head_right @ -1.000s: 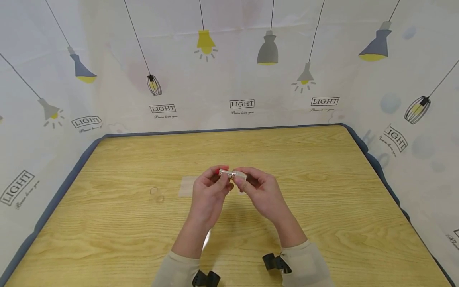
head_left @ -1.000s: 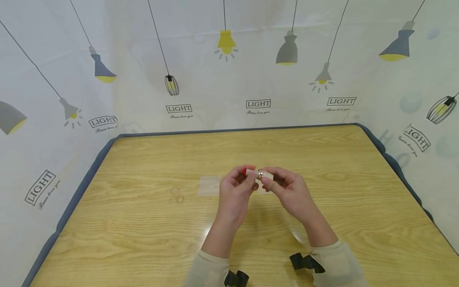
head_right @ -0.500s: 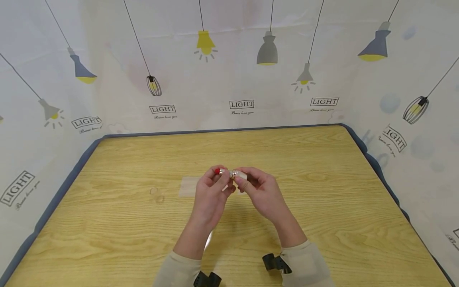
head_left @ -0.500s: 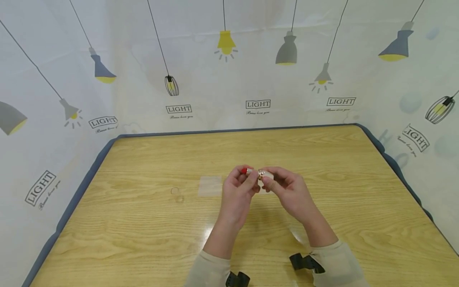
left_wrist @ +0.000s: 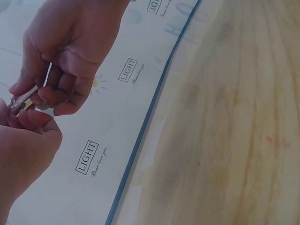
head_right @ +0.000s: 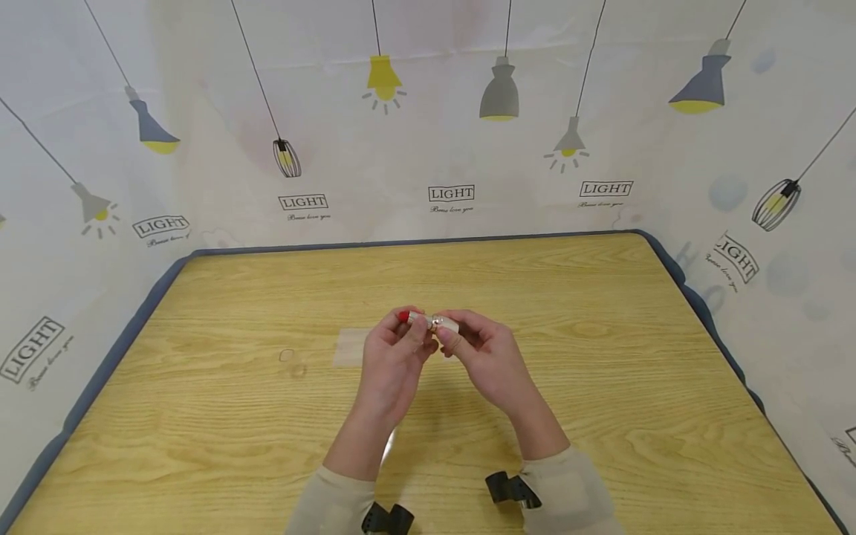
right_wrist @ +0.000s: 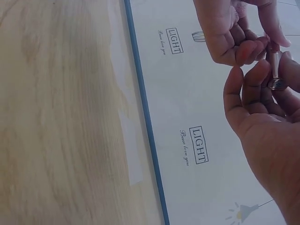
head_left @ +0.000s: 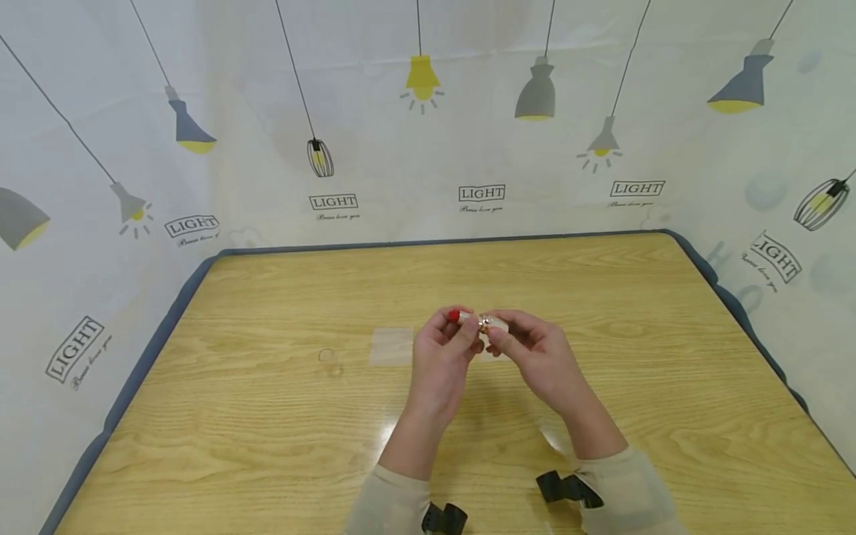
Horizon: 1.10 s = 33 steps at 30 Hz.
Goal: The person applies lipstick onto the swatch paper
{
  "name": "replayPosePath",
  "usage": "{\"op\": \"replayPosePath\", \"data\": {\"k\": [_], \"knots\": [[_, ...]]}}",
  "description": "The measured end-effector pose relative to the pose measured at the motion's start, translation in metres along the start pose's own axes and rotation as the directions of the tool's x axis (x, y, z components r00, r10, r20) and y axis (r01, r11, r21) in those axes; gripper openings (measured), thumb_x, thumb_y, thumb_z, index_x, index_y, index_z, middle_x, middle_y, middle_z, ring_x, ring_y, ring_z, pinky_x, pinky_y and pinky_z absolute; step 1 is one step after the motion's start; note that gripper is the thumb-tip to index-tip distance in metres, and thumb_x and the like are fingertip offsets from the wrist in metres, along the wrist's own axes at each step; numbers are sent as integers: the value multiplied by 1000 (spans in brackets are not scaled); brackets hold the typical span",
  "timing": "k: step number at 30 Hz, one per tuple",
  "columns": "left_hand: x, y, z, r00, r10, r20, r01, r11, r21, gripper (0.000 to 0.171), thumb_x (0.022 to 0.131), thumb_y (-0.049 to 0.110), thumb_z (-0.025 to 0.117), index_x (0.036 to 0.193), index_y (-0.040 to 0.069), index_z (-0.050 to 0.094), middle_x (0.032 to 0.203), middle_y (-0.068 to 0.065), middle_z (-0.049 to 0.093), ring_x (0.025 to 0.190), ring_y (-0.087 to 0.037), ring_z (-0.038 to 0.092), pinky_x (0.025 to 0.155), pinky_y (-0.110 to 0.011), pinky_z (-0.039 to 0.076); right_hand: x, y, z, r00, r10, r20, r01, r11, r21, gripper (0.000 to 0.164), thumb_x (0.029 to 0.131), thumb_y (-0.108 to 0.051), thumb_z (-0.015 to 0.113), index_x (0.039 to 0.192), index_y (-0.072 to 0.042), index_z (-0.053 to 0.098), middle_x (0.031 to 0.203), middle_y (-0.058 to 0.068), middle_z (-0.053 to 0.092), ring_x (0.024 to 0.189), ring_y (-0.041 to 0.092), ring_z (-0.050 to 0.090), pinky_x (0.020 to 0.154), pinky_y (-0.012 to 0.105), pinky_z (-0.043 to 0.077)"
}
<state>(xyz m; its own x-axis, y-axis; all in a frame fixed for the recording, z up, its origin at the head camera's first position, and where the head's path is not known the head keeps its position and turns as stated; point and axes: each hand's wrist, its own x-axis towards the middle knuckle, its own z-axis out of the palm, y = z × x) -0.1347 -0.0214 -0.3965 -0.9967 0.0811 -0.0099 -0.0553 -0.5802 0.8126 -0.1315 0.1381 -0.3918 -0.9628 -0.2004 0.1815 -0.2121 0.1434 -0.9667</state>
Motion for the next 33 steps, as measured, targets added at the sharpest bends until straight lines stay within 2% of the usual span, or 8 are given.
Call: {"op": "replayPosePath", "data": {"k": [10,13,15,18,22,27,30,33], "knots": [[6,4,-4,999,27,24,-28,998,62,10,103,1,67,107,10,69,90,5,67,80,-9,56,74,-20,52,5,-1,-7,991,114,67,-123,982,144,41,113,-31,54,135,1,68,101,-2,72,88,12,68,87,25,62],[10,5,-9,999,1,44,-9,983,182,21,101,4,70,122,6,69,96,5,69,85,-8,59,75,-20,53,8,-2,-14,988,151,42,-156,980,122,40,111,-29,59,136,1,68,101,-5,73,89,11,68,86,24,62],[15,6,-15,999,-12,51,-6,939,344,35,99,11,75,134,6,67,101,4,69,90,-9,62,76,-21,53,11,-2,-20,987,163,12,-163,983,78,39,110,-27,61,136,1,68,100,-6,73,90,10,69,85,23,62],[23,9,-24,998,-18,54,-21,765,643,47,97,20,81,140,11,66,110,-3,72,98,-15,65,78,-26,55,16,-1,-29,985,167,-40,-168,986,-19,38,109,-26,64,136,-1,69,100,-5,72,90,8,69,84,21,62],[34,11,-31,996,-35,80,-59,409,911,45,97,27,80,137,11,69,127,-11,72,112,-28,67,90,-42,59,19,2,-38,986,150,-69,-159,975,-154,39,107,-27,67,139,-5,69,110,8,75,90,6,70,82,20,61],[48,8,-35,976,-172,134,-140,-23,990,50,100,40,75,141,13,67,151,-10,61,144,-33,53,115,-51,52,23,12,-43,999,30,-37,-40,945,-326,35,105,-22,71,137,-7,72,118,18,76,96,15,73,79,20,60],[57,5,-37,946,-269,182,-238,-192,952,54,100,45,74,144,16,66,156,-7,57,150,-32,47,121,-49,46,26,19,-47,999,-53,0,48,902,-428,30,103,-17,73,130,-7,75,116,15,75,99,23,74,82,22,62],[65,1,-39,918,-330,218,-316,-283,905,59,100,49,73,149,18,63,160,-5,55,153,-32,44,126,-46,42,28,26,-53,994,-98,45,107,861,-498,25,100,-12,75,124,-4,78,113,13,74,96,24,73,82,24,63]]}}
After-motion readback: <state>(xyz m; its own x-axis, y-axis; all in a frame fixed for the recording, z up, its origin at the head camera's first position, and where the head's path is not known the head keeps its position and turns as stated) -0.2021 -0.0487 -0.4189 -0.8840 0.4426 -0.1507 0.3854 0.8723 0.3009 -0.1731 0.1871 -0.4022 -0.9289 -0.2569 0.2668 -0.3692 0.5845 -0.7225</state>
